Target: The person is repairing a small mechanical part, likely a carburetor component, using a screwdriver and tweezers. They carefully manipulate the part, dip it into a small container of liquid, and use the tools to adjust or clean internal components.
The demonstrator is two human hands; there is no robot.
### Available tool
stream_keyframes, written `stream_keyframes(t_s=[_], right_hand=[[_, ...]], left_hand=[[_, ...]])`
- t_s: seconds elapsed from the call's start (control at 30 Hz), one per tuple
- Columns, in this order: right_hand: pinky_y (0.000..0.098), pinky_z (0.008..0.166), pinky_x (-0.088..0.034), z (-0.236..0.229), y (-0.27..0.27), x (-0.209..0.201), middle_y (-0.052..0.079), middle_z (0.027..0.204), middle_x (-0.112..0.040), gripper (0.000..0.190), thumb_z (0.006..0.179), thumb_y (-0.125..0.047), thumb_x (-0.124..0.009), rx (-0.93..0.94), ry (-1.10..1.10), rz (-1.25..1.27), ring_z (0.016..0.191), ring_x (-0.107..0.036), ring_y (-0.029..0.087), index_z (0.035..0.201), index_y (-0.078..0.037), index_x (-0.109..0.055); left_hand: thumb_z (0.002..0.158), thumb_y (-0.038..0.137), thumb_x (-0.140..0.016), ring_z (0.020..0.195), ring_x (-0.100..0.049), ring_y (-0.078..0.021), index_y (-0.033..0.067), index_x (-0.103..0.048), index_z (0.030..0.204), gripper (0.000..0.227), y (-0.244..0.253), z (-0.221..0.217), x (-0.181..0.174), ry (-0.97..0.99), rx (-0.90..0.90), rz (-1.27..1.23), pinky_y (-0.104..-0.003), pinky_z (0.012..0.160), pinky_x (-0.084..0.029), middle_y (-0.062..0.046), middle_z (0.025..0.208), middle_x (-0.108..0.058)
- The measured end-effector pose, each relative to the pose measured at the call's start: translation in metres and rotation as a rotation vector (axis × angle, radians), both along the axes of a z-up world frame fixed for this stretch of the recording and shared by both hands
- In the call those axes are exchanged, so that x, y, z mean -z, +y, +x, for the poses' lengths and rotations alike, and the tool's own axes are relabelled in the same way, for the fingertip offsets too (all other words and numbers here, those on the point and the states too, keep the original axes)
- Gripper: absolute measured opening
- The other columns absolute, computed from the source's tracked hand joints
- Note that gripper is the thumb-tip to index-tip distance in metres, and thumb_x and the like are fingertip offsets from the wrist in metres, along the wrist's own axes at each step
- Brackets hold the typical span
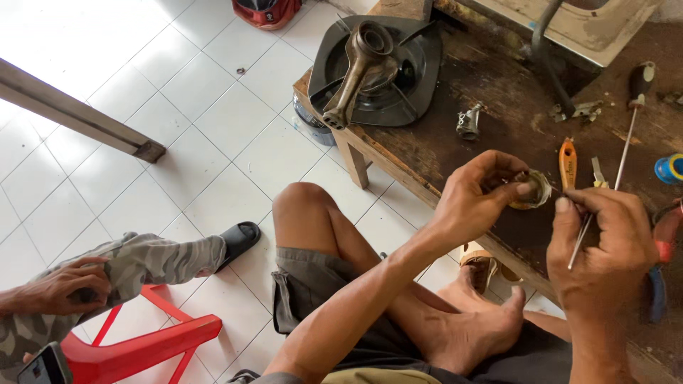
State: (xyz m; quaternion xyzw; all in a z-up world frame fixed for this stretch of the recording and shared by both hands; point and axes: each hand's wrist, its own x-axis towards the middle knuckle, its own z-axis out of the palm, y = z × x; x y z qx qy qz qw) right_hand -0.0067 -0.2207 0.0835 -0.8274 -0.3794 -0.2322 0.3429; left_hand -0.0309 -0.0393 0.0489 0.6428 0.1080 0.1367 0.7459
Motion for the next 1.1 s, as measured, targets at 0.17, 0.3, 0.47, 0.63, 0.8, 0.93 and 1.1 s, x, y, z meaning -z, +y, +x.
stream_keyframes(t_s=[0.17, 0.3, 0.47, 0.63, 0.8, 0.93, 1.1], right_hand=[[0.0509, 0.118, -0.051, -0.007, 0.006, -0.006, 0.03, 0.123, -0.072, 0.006, 0.124, 0.012, -0.076, 0.058, 0.12, 0.044, 0.118, -0.068, 0.043, 0.126, 0.017, -0.078], [0.0477, 0.103, -0.052, -0.001, 0.017, -0.015, 0.024, 0.113, -0.073, 0.008, 0.118, 0.004, -0.074, 0.062, 0.143, 0.034, 0.109, -0.069, 0.039, 0.119, 0.009, -0.08], [0.0455, 0.105, -0.053, 0.001, 0.017, -0.028, 0.022, 0.109, -0.073, 0.01, 0.114, 0.003, -0.071, 0.051, 0.104, 0.008, 0.104, -0.071, 0.036, 0.112, 0.009, -0.078], [0.0512, 0.088, -0.059, 0.008, 0.017, 0.002, 0.019, 0.107, -0.073, 0.005, 0.111, -0.001, -0.08, 0.084, 0.072, 0.02, 0.098, -0.075, 0.044, 0.112, 0.004, -0.081], [0.0558, 0.109, -0.059, 0.006, 0.026, 0.039, 0.025, 0.139, -0.071, 0.015, 0.123, -0.011, -0.075, 0.087, -0.143, -0.242, 0.122, -0.07, 0.048, 0.131, -0.005, -0.086], [0.0613, 0.11, -0.057, 0.028, 0.024, 0.074, 0.028, 0.141, -0.071, 0.02, 0.127, -0.015, -0.075, 0.078, -0.244, -0.278, 0.122, -0.067, 0.05, 0.129, 0.001, -0.087], [0.061, 0.12, -0.055, 0.037, 0.034, 0.084, 0.032, 0.143, -0.076, 0.006, 0.127, 0.004, -0.082, 0.028, -0.213, -0.122, 0.128, -0.071, 0.052, 0.127, 0.01, -0.084]], left_hand=[[0.102, 0.02, -0.079, 0.105, -0.071, -0.0185, 0.0148, -0.077, 0.126, 0.025, 0.016, -0.01, 0.003, -0.077, -0.052, 0.204, -0.033, 0.094, -0.058, -0.005, 0.12, -0.075], [0.095, 0.011, -0.079, 0.104, -0.074, -0.0193, 0.0155, -0.076, 0.121, 0.027, 0.026, 0.002, 0.028, -0.15, -0.117, 0.361, -0.033, 0.098, -0.057, -0.004, 0.113, -0.078], [0.1, 0.017, -0.076, 0.108, -0.079, -0.027, 0.0099, -0.075, 0.122, 0.024, 0.031, 0.008, 0.015, -0.073, -0.095, 0.426, -0.041, 0.09, -0.061, -0.01, 0.121, -0.08], [0.099, 0.011, -0.08, 0.104, -0.079, -0.0449, 0.0082, -0.075, 0.124, 0.026, 0.025, 0.021, 0.053, -0.176, -0.148, 0.555, -0.054, 0.093, -0.061, -0.018, 0.103, -0.077], [0.106, 0.017, -0.074, 0.105, -0.074, -0.0315, 0.0084, -0.071, 0.126, 0.022, 0.038, -0.022, 0.024, -0.222, -0.188, 0.483, -0.043, 0.097, -0.057, -0.011, 0.113, -0.076], [0.109, 0.01, -0.075, 0.098, -0.076, -0.0228, 0.0092, -0.071, 0.126, 0.018, 0.094, -0.088, 0.021, -0.168, -0.256, 0.335, -0.035, 0.09, -0.066, -0.01, 0.117, -0.076], [0.099, -0.007, -0.064, 0.08, -0.068, -0.0079, 0.0132, -0.072, 0.116, 0.028, 0.209, -0.139, 0.062, 0.04, -0.738, 0.362, -0.025, 0.075, -0.055, -0.001, 0.104, -0.08]])
